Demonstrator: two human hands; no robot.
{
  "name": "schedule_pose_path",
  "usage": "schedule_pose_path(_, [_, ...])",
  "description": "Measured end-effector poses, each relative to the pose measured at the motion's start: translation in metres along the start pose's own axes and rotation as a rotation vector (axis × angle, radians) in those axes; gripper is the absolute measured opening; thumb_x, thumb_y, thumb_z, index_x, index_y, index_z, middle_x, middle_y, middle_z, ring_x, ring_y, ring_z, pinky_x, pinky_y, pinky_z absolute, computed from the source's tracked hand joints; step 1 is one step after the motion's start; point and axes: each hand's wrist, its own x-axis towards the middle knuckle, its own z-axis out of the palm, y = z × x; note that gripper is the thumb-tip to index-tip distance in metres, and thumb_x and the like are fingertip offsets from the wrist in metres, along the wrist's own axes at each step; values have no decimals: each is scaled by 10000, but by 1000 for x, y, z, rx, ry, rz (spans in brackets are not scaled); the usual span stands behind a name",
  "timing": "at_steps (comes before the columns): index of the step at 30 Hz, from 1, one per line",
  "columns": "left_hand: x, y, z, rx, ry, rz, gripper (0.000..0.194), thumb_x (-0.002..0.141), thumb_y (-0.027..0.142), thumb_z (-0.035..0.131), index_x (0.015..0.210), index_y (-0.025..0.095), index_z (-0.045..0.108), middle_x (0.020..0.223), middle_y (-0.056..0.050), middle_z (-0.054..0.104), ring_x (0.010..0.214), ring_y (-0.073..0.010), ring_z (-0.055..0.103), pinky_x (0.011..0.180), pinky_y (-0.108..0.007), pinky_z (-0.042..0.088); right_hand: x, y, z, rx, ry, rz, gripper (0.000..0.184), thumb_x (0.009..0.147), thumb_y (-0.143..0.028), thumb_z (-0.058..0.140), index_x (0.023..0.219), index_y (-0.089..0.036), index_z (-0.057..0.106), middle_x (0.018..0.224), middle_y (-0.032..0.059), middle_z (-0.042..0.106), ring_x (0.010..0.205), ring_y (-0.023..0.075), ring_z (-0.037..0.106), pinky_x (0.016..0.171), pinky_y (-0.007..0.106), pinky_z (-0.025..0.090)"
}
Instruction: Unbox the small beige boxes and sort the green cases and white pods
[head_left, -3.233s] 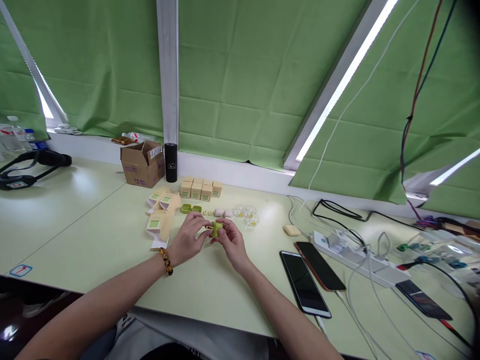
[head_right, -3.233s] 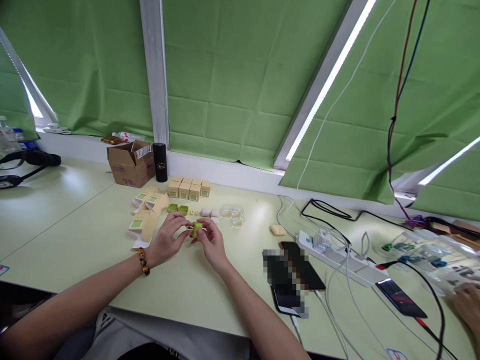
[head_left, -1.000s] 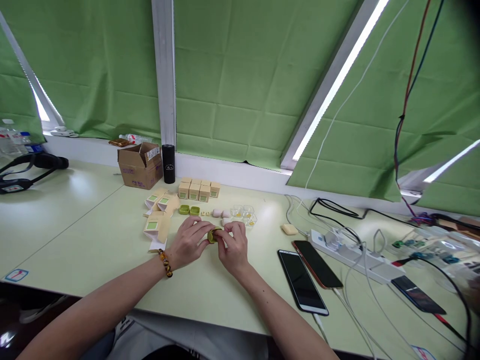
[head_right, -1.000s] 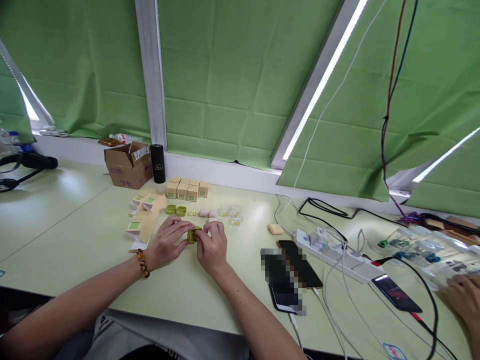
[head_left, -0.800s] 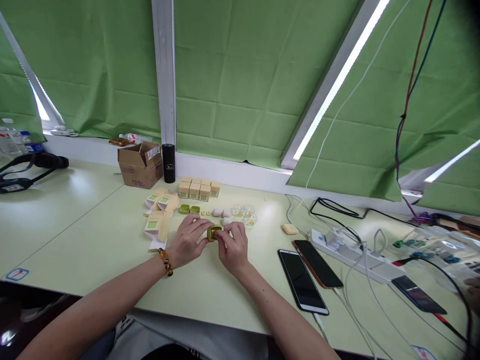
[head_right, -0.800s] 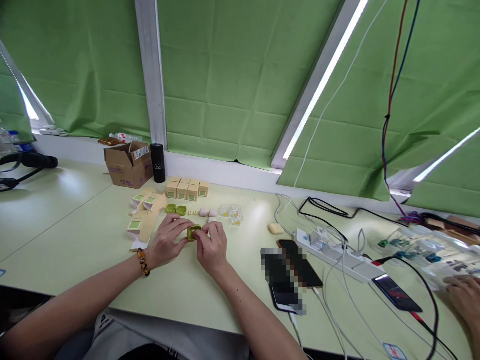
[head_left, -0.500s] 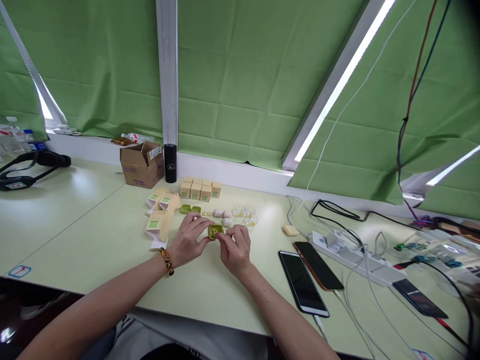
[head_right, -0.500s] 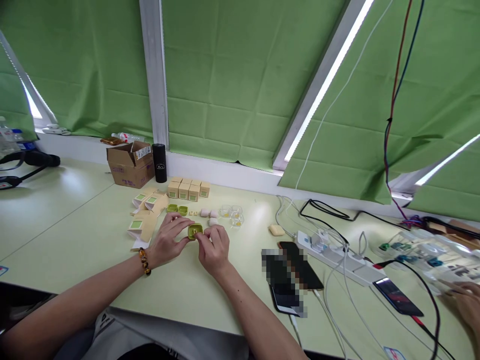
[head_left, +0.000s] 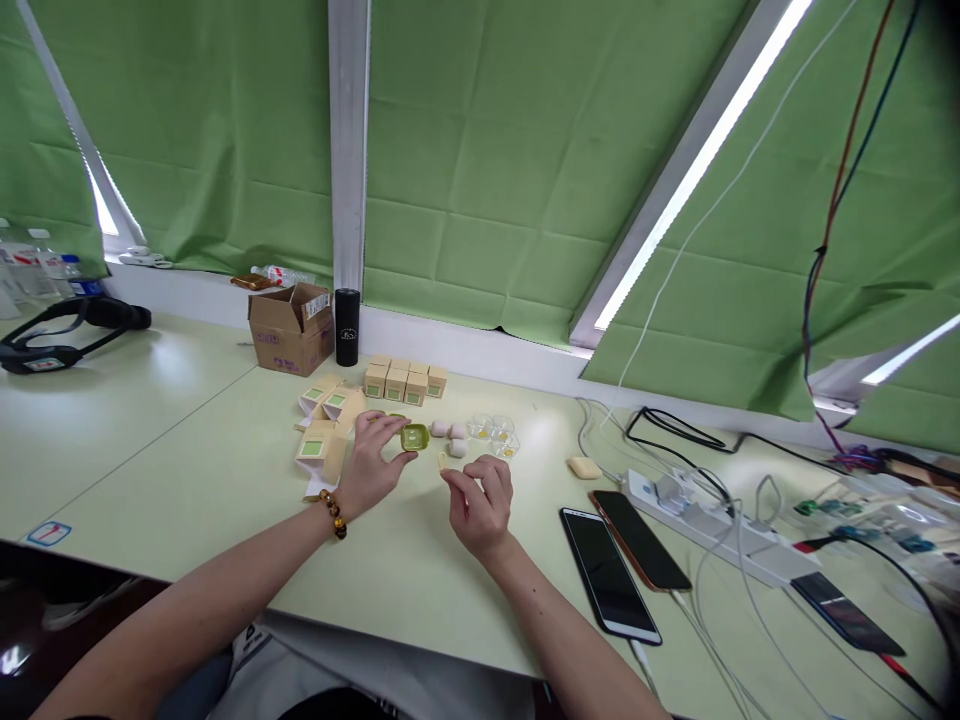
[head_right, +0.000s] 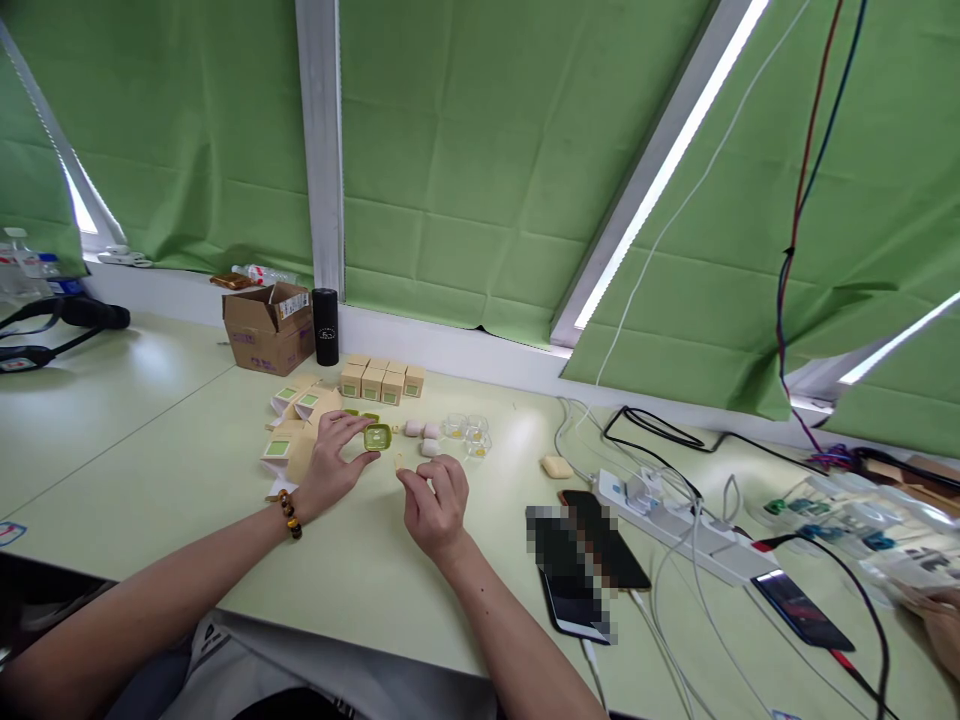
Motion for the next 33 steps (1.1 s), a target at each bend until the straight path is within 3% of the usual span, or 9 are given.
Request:
schedule_pose_path(6, [4, -1, -4, -155, 30, -252, 527, 846, 321, 783, 1349, 274, 634, 1243, -102, 660, 1138, -250, 617, 927, -405, 511, 7, 9, 6, 66, -50, 51, 195, 960, -146, 589, 1006, -275, 728, 930, 69, 726, 940, 258, 609, 831, 441, 503])
schedule_pose_path(10, [12, -3, -6, -415, 50, -450, 349, 920, 481, 690, 1139, 215, 637, 1159, -101, 724, 1041, -224, 689, 800, -331, 492, 10, 21, 21, -36, -215, 148, 170, 979, -168, 583, 931, -244, 727, 868, 48, 747, 903, 238, 595, 816, 396, 437])
schedule_pose_path(13, [18, -2, -5, -656, 32, -630, 403, 909, 582, 659, 954, 186, 603, 1006, -110, 760, 942, -233, 730, 657, -286, 444, 15, 29, 32, -118, -349, 176, 170, 962, -140, 595, 889, -229, 720, 814, 36, 744, 872, 232, 576, 796, 378, 381])
schedule_pose_path(19, [20, 6, -8, -992, 24, -822, 423, 861, 564, 709, 934, 157, 615, 983, -149, 765, 913, -274, 771, 576, -262, 408, 21, 41, 55, -237, -524, 139, 212, 884, -37, 639, 811, -220, 716, 808, 46, 752, 910, 240, 545, 815, 384, 332])
schedule_pose_path(27, [19, 0, -7, -933, 113, -861, 436, 814, 561, 729, 940, 169, 586, 1100, -158, 754, 978, -273, 755, 578, -252, 407, 18, 44, 83, -361, -592, 155, 207, 872, -59, 647, 823, -224, 764, 891, 75, 731, 965, 248, 507, 833, 395, 334])
schedule_pose_path(30, [18, -6, -5, -783, 118, -822, 434, 818, 584, 721, 876, 185, 561, 1068, -132, 759, 984, -259, 746, 600, -253, 420, 17, 44, 89, -379, -610, 162, 213, 868, -55, 640, 805, -210, 771, 864, 92, 724, 959, 255, 503, 842, 405, 326])
schedule_pose_path(33, [17, -13, -3, -532, 104, -691, 393, 863, 570, 687, 847, 194, 575, 973, -91, 758, 936, -232, 723, 685, -287, 472, 17, 43, 92, -399, -620, 176, 206, 865, -65, 639, 814, -206, 780, 869, 103, 728, 962, 260, 500, 849, 411, 317])
